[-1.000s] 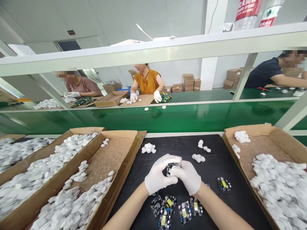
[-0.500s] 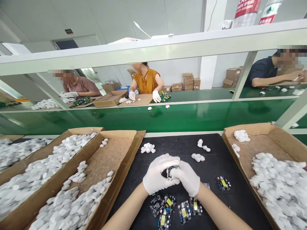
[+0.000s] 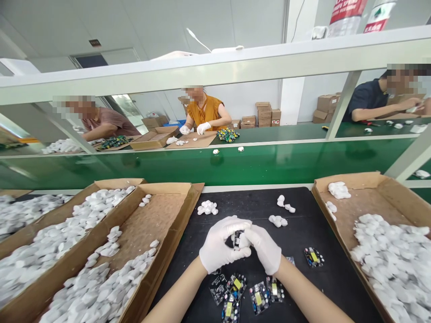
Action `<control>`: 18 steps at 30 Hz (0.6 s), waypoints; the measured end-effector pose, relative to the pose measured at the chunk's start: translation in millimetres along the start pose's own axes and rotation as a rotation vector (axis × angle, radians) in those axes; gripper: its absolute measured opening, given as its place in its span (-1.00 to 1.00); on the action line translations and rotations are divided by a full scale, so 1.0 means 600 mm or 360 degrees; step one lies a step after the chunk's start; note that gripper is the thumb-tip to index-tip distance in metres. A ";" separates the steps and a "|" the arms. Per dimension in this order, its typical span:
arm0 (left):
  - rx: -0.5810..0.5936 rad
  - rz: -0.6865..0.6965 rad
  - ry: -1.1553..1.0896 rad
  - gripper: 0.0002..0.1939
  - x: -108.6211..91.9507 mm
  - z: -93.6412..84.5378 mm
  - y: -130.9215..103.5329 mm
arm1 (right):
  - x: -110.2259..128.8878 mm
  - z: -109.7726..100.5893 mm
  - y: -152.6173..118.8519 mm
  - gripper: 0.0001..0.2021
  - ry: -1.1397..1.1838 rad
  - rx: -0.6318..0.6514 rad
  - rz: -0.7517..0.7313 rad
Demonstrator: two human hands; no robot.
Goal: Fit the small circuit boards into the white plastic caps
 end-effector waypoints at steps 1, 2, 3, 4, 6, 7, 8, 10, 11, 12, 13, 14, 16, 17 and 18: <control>-0.0023 -0.0017 -0.0005 -0.56 0.000 -0.001 0.001 | 0.006 0.003 0.001 -0.70 -0.0048 0.0021 0.0008; -0.0050 -0.0028 -0.0020 -0.57 0.000 -0.002 0.001 | 0.013 0.006 0.001 -0.74 -0.0075 0.0042 0.0017; -0.0068 -0.0028 -0.0040 -0.59 -0.001 -0.004 0.002 | 0.019 0.008 0.002 -0.78 -0.0096 0.0061 0.0031; -0.0072 -0.0020 -0.0058 -0.60 -0.003 -0.004 0.003 | 0.025 0.010 0.002 -0.81 -0.0112 0.0069 0.0043; -0.0037 -0.0007 -0.0084 -0.59 -0.007 -0.004 0.005 | 0.032 0.012 0.002 -0.84 -0.0145 0.0072 0.0048; -0.0013 -0.0008 -0.0091 -0.58 -0.009 -0.003 0.006 | 0.034 0.013 0.003 -0.84 -0.0161 0.0079 0.0049; 0.0004 -0.0017 -0.0098 -0.58 -0.010 -0.003 0.007 | 0.034 0.013 0.002 -0.83 -0.0167 0.0083 0.0049; 0.0004 -0.0031 -0.0120 -0.57 -0.011 -0.003 0.007 | 0.033 0.013 0.002 -0.81 -0.0135 0.0091 0.0049; -0.0010 -0.0024 -0.0134 -0.56 -0.011 -0.004 0.007 | 0.032 0.014 0.002 -0.79 -0.0110 0.0096 0.0051; -0.0024 -0.0016 -0.0145 -0.56 -0.011 -0.005 0.006 | 0.032 0.014 0.001 -0.77 -0.0089 0.0095 0.0052; -0.0040 -0.0015 -0.0150 -0.56 -0.010 -0.006 0.005 | 0.032 0.014 0.001 -0.75 -0.0081 0.0103 0.0056; -0.0056 -0.0015 -0.0152 -0.56 -0.008 -0.006 0.004 | 0.032 0.016 0.000 -0.73 -0.0094 0.0123 0.0066; -0.0065 -0.0037 -0.0149 -0.55 -0.005 -0.006 0.003 | 0.032 0.019 0.000 -0.69 -0.0169 0.0197 0.0103; -0.0054 -0.0062 -0.0158 -0.55 -0.003 -0.006 0.002 | 0.030 0.020 0.000 -0.68 -0.0197 0.0233 0.0125; -0.0033 -0.0087 -0.0184 -0.55 -0.001 -0.005 0.002 | 0.029 0.021 -0.001 -0.68 -0.0200 0.0260 0.0147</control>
Point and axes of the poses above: each hand's wrist, its own y-axis towards the middle knuckle, its own z-axis out of the palm, x = y × z, the point moved 4 cm from there along y, towards the middle knuckle, and after that the axes turned 2 degrees about -x, right-handed, at the moved point
